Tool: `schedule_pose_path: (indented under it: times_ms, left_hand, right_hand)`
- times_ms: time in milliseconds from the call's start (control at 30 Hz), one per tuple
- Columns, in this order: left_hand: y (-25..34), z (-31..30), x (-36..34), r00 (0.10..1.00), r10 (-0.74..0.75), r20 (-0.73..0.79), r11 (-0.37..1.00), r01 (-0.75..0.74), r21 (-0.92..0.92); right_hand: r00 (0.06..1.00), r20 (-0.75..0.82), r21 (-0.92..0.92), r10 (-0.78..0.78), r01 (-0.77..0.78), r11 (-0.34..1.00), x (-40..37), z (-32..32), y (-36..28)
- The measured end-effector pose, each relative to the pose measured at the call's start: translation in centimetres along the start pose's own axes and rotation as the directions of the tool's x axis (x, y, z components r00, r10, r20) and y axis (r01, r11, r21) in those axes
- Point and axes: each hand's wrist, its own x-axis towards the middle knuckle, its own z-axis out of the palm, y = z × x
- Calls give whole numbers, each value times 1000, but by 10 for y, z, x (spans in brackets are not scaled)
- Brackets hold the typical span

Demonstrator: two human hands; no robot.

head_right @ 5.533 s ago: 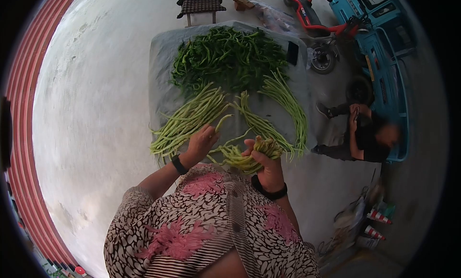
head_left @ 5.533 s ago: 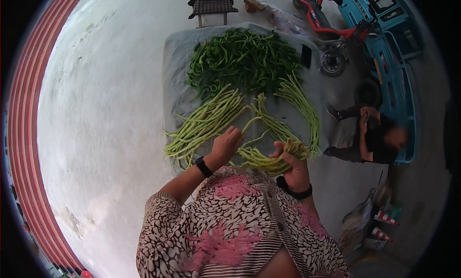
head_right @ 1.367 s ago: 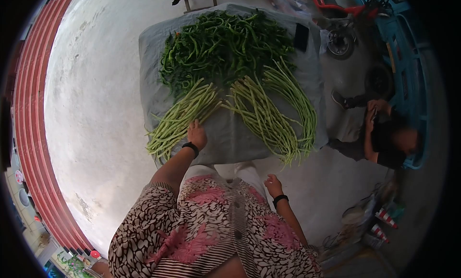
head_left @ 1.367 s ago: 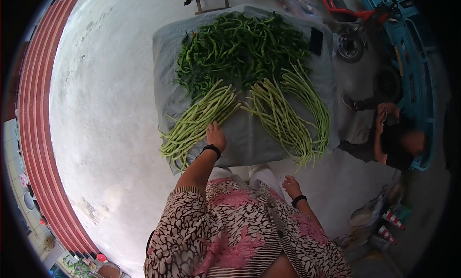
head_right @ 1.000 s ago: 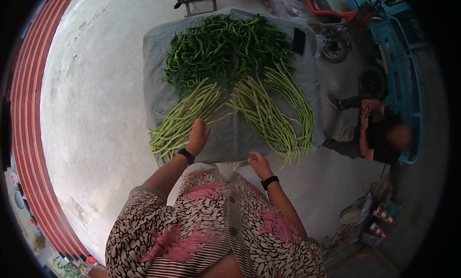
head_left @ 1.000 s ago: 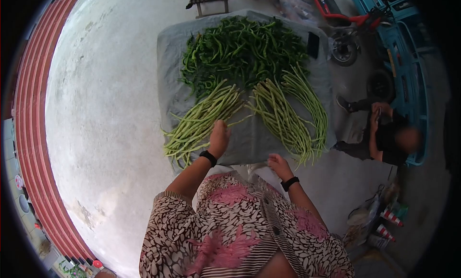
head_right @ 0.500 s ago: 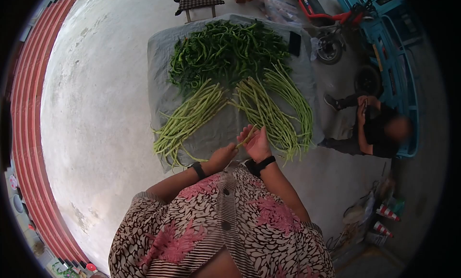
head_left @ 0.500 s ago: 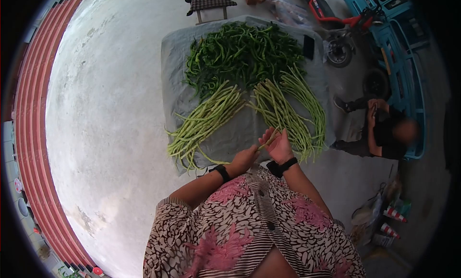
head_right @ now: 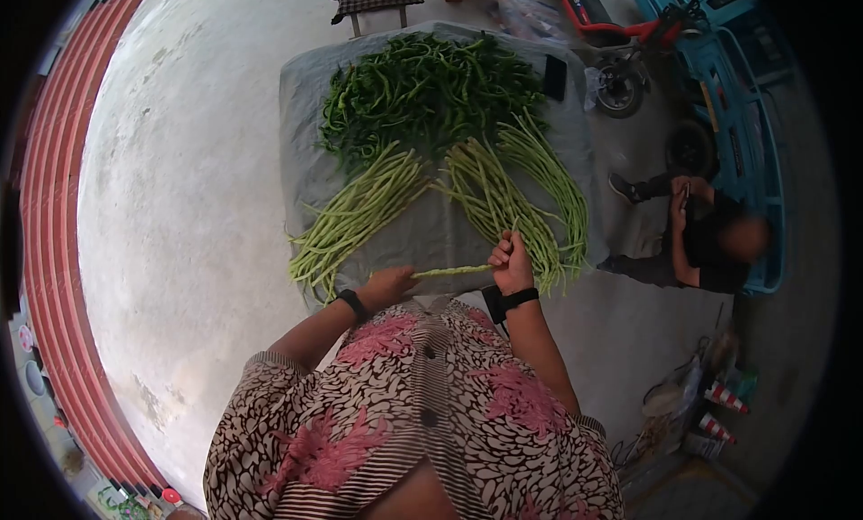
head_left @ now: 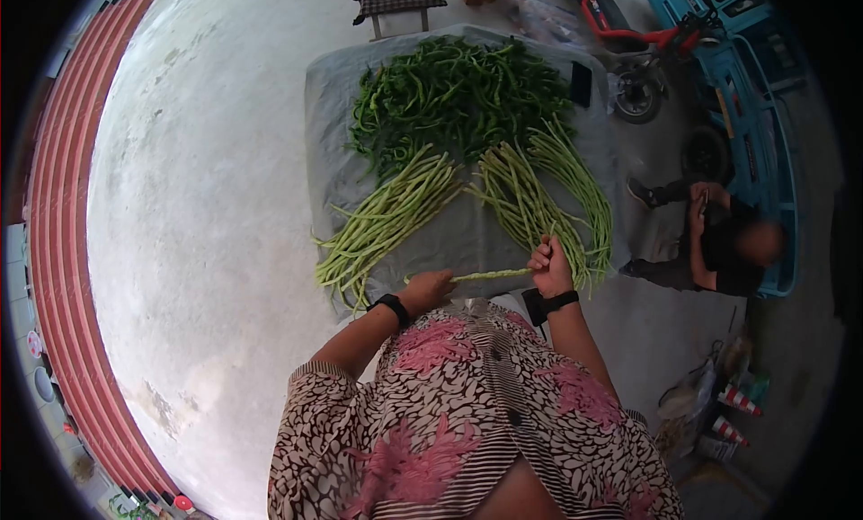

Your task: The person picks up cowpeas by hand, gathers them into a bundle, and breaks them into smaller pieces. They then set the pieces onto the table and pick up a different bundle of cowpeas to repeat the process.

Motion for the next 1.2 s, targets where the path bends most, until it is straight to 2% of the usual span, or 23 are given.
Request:
schedule_pose_path:
  times_ms: [167, 267, 300, 400, 467, 500, 533, 600, 700, 800, 900, 1000, 1100, 1200]
  left_hand:
    - [-90, 1, -39, 973, -229, 24, 965, 224, 134]
    - [-107, -1, -47, 947, -322, -4, 933, 318, 165]
    - [-112, 2, -47, 937, -348, -17, 922, 346, 174]
    - [-123, 4, -35, 872, -483, 83, 846, 441, 299]
    - [-102, -7, -34, 874, -484, 34, 742, 389, 546]
    - [-99, -9, -28, 884, -465, 39, 736, 362, 572]
    - [-96, -10, -22, 894, -446, 44, 729, 334, 598]
    - [-108, -8, 1, 922, -374, 104, 834, 285, 472]
    - [-103, -3, 34, 926, -374, 60, 888, 338, 313]
    - [-103, 4, 56, 917, -399, 17, 882, 379, 280]
    - [-104, 10, 72, 817, -576, -2, 786, 555, 272]
    - [-112, 20, 72, 808, -569, -153, 800, 588, 125]
    - [-119, 20, 61, 846, -497, -192, 843, 523, 122]
    - [-98, 0, 51, 796, -589, -138, 780, 605, 159]
  right_hand:
    - [998, -53, 90, -34, 39, 995, -4, -49, -28]
    - [989, -145, 109, -24, 40, 993, -13, -51, -22]
    - [995, -96, 95, -29, 38, 995, -15, -56, -16]
    - [981, -186, 24, -53, 58, 998, -17, -59, 2]
    - [986, -155, -37, -64, 59, 998, -19, -50, 12]
    - [988, -141, -68, -69, 60, 996, -23, -41, 17]
    - [988, -129, -174, -86, 62, 983, -28, -30, 20]
    - [988, -104, -374, -112, 65, 925, -37, -10, 28]
    - [997, 0, -468, -73, 65, 881, -42, 1, 41]
    - [998, 62, -478, -25, 52, 877, -53, 10, 47]
    - [995, 100, -552, -13, 66, 831, -61, 14, 52]
    - [993, 114, -576, -10, 74, 814, -64, 10, 54]
    - [998, 66, -585, -22, 56, 809, -66, 10, 54]
    - [998, 65, -587, -24, 58, 807, -66, 9, 55]
